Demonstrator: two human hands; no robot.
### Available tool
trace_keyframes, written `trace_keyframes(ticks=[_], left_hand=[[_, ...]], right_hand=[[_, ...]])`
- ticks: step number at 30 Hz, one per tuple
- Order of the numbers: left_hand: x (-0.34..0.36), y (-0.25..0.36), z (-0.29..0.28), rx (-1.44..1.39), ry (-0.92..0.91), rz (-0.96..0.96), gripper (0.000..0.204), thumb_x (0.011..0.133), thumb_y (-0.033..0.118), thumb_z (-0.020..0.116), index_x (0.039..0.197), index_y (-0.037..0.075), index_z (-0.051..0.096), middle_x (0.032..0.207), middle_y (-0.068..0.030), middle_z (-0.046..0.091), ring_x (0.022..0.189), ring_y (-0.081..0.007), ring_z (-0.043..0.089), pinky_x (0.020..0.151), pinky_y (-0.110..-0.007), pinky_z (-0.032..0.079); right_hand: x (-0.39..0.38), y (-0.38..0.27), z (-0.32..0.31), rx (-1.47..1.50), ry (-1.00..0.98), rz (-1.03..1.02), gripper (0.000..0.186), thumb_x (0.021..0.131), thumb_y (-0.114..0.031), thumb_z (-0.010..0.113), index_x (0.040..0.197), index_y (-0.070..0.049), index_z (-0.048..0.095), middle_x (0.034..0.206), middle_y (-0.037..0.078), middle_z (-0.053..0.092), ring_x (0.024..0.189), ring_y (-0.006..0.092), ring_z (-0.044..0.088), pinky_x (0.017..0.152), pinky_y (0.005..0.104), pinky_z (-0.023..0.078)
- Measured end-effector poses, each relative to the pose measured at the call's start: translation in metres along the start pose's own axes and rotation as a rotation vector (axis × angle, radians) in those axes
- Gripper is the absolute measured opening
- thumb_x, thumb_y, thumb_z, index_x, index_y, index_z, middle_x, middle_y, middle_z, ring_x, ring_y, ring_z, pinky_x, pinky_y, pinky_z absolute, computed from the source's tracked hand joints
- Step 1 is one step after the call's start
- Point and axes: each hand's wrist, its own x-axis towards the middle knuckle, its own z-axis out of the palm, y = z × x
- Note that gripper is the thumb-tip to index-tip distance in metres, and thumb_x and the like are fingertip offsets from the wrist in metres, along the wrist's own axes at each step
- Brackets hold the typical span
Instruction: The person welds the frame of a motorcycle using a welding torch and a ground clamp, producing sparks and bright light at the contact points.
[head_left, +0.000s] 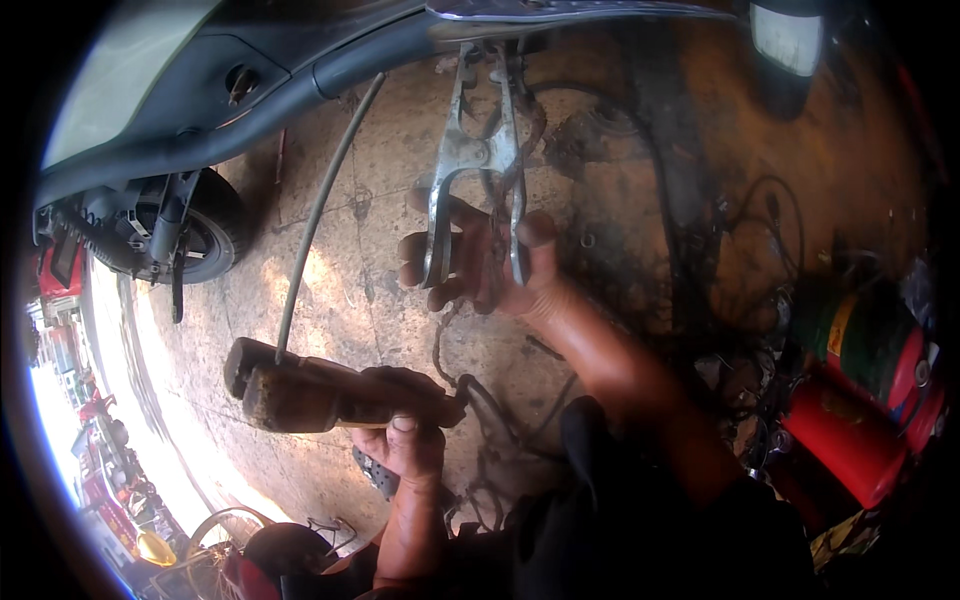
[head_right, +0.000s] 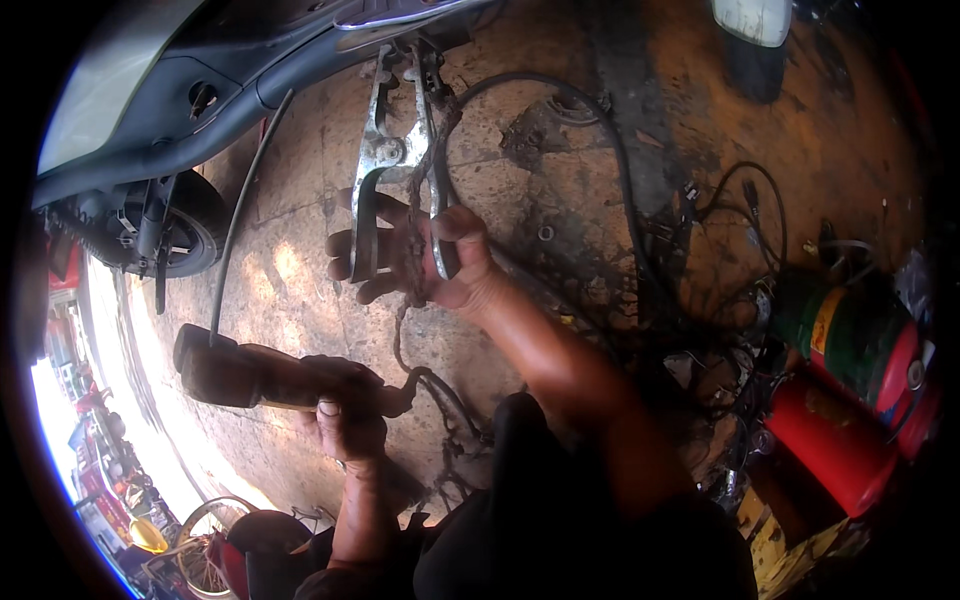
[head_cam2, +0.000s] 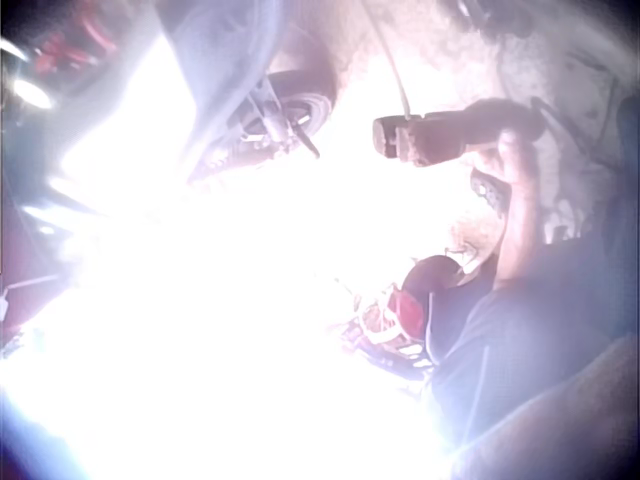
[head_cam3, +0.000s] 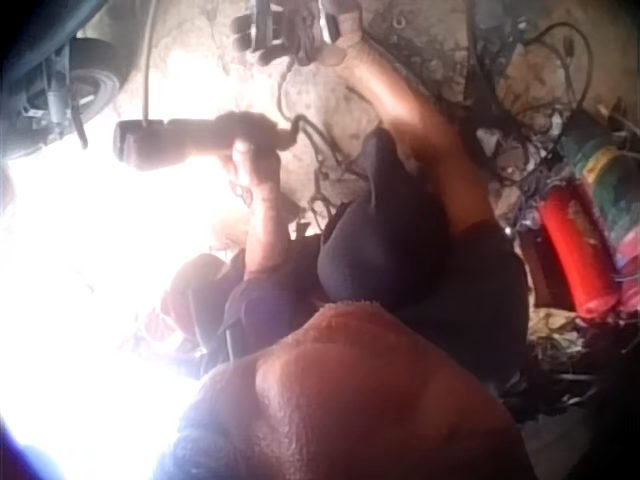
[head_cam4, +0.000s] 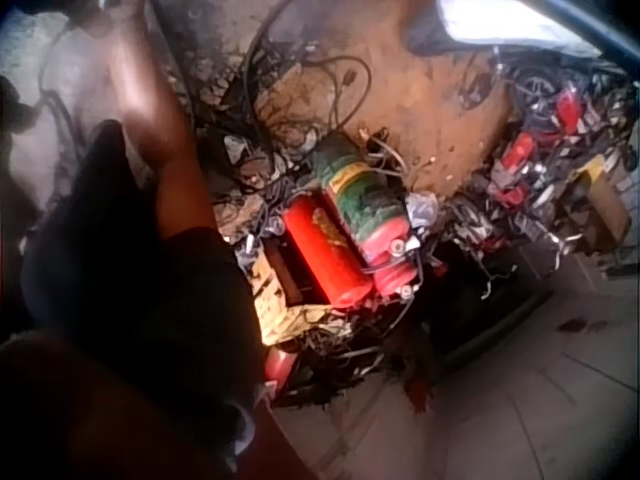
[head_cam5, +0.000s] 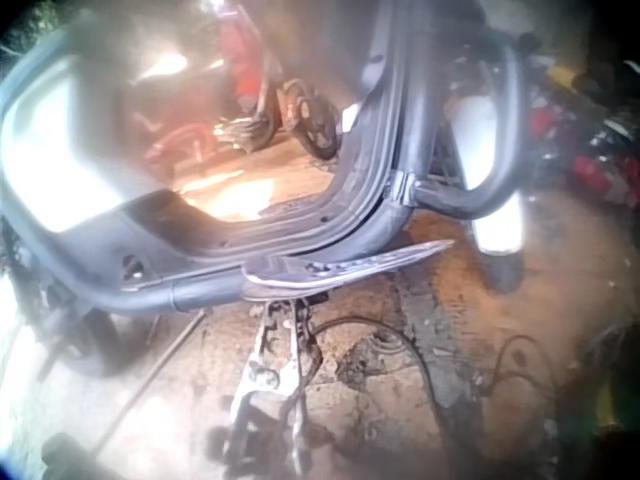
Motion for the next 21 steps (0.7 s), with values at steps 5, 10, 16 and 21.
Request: trace_keyframes(ticks=[5, 10, 16, 21], left_hand=[[-0.009, -0.013, -0.024, 0.189, 0.029, 0.077, 0.046, 0.079, 0.039, 0.076, 0.092, -0.002, 0.061, 0.078, -0.0146, 0.063, 0.066, -0.0211, 0.062, 0.059, -0.029, 0.051], [-0.024, -0.014, -0.001, 0.055, -0.078, -0.007, 0.05, 0.08, 0.039, 0.075, 0.1, -0.003, 0.058, 0.082, -0.0147, 0.063, 0.072, -0.0218, 0.062, 0.062, -0.03, 0.051], [-0.033, -0.016, 0.017, 0.057, -0.162, -0.054, 0.049, 0.08, 0.033, 0.076, 0.105, -0.003, 0.054, 0.085, -0.014, 0.062, 0.073, -0.0237, 0.062, 0.064, -0.031, 0.051], [-0.033, -0.021, 0.028, 0.041, -0.181, -0.017, 0.048, 0.082, 0.034, 0.074, 0.108, -0.001, 0.053, 0.094, -0.0147, 0.061, 0.075, -0.0229, 0.062, 0.067, -0.033, 0.052]], right_hand=[[-0.013, -0.015, 0.001, -0.297, 0.245, 0.045, 0.087, 0.077, -0.041, 0.069, 0.144, -0.002, 0.031, 0.131, 0.027, 0.048, 0.123, 0.0391, 0.048, 0.096, 0.0512, 0.046], [-0.031, -0.023, 0.004, -0.585, 0.503, -0.075, 0.077, 0.08, -0.047, 0.063, 0.14, -0.004, 0.039, 0.131, 0.02, 0.051, 0.117, 0.0312, 0.053, 0.097, 0.0457, 0.043], [-0.051, -0.035, 0.016, -0.864, 0.718, -0.227, 0.064, 0.089, -0.044, 0.052, 0.136, -0.002, 0.043, 0.119, 0.014, 0.06, 0.109, 0.0226, 0.058, 0.091, 0.0383, 0.046], [-0.061, -0.038, 0.015, -1.081, 0.914, -0.179, 0.056, 0.096, -0.05, 0.045, 0.13, -0.006, 0.052, 0.117, 0.005, 0.061, 0.104, 0.0146, 0.057, 0.091, 0.0311, 0.044]])
